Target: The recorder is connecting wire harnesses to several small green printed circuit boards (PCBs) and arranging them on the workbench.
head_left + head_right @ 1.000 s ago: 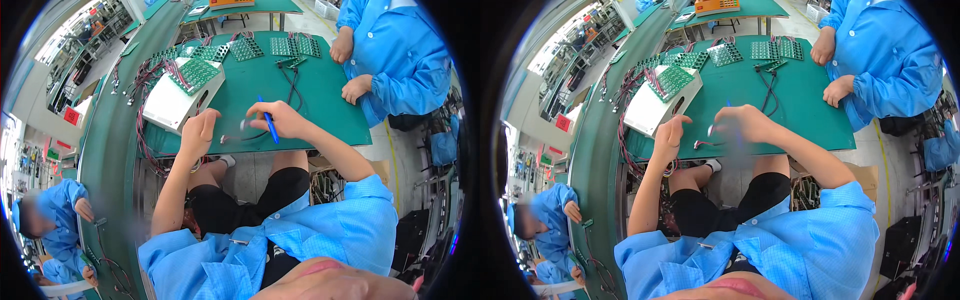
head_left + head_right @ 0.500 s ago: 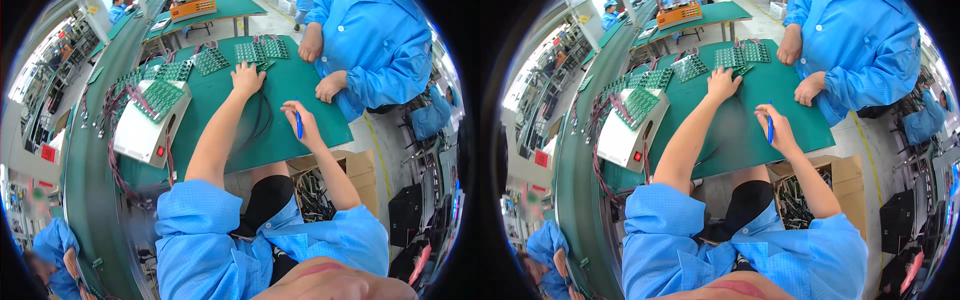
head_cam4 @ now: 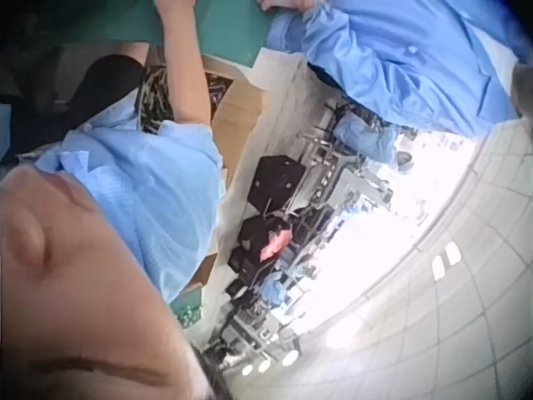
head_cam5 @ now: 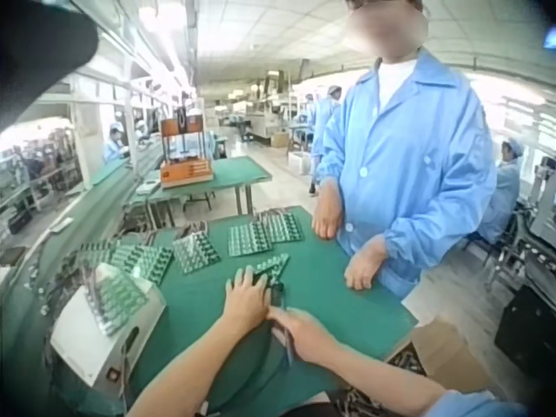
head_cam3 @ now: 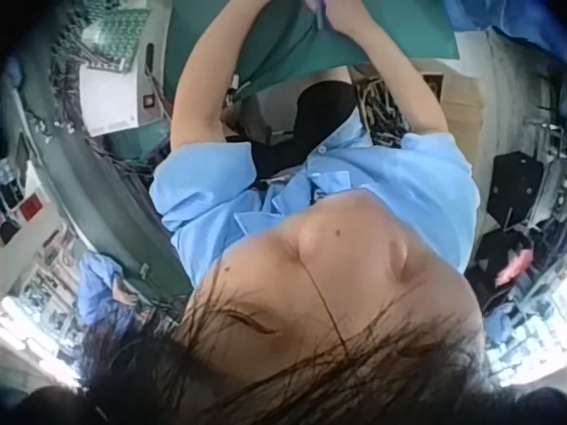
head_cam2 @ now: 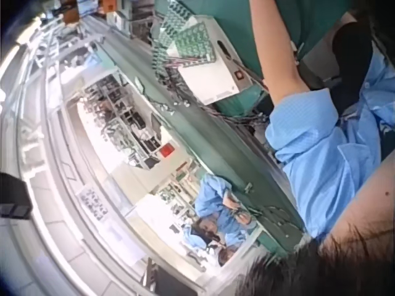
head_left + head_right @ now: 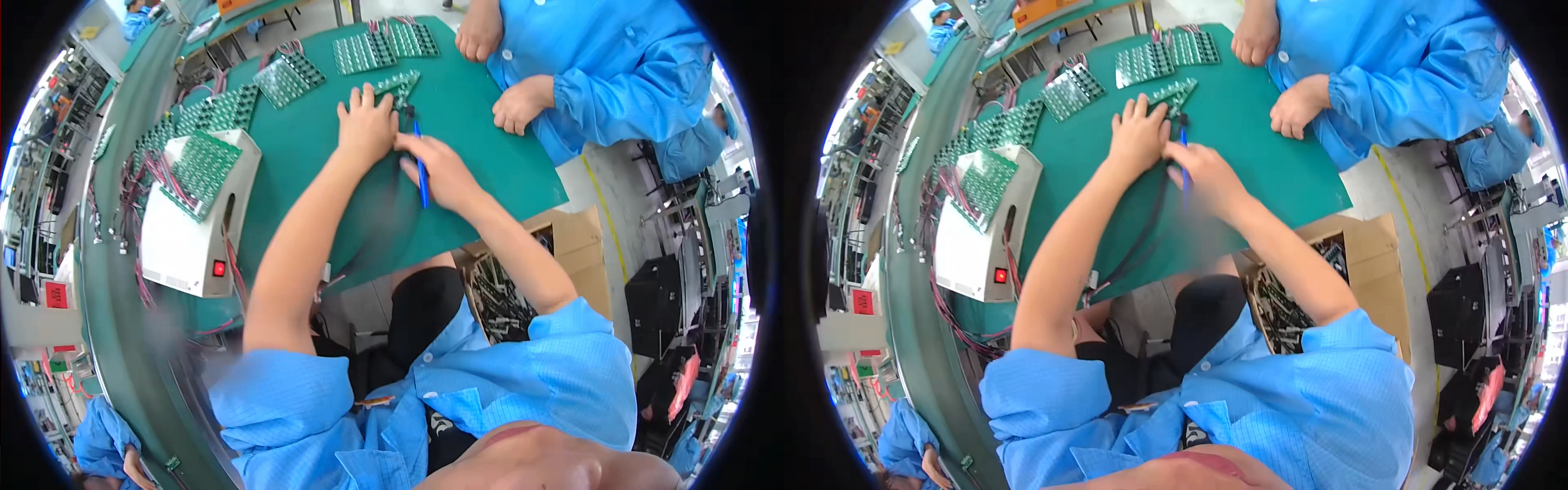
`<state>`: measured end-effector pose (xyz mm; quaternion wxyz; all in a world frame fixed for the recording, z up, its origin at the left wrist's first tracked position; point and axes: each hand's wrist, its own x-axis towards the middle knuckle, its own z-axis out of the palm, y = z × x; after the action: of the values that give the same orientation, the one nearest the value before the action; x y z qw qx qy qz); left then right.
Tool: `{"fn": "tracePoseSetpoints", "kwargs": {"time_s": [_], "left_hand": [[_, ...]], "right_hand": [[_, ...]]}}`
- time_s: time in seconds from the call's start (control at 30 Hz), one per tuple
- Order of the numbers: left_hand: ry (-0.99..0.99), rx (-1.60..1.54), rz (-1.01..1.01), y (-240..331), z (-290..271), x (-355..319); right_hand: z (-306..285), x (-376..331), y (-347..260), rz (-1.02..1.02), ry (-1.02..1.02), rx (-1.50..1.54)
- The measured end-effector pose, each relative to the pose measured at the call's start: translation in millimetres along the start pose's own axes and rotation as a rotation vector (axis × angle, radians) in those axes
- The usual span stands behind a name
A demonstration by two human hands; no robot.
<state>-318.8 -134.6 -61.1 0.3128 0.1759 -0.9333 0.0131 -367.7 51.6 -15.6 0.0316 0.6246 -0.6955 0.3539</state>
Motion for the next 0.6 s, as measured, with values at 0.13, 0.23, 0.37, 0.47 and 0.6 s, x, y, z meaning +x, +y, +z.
{"fn": "tracePoseSetpoints", "kwargs": {"time_s": [0.13,0.23,0.37,0.47,0.6], "left_hand": [[-0.055,-0.088,-0.094,-4.2,-7.7,2.5],[-0.074,-0.315,-0.308,-4.8,-35.2,12.0],[-0.211,-0.033,-0.584,20.0,-70.1,18.7],[-0.388,-0.152,-0.451,33.1,-65.8,23.3],[-0.282,-0.186,-0.363,39.9,-14.6,22.4]], "right_hand": [[23.5,-13.8,10.6,-0.006,-0.017,-0.081],[24.5,-13.4,10.5,0.062,-0.007,0.062],[9.9,-6.7,-5.6,0.002,0.061,0.043],[-5.5,-17.1,-12.1,0.196,0.140,0.184],[-11.2,-51.0,-29.7,0.094,0.344,0.182]]}}
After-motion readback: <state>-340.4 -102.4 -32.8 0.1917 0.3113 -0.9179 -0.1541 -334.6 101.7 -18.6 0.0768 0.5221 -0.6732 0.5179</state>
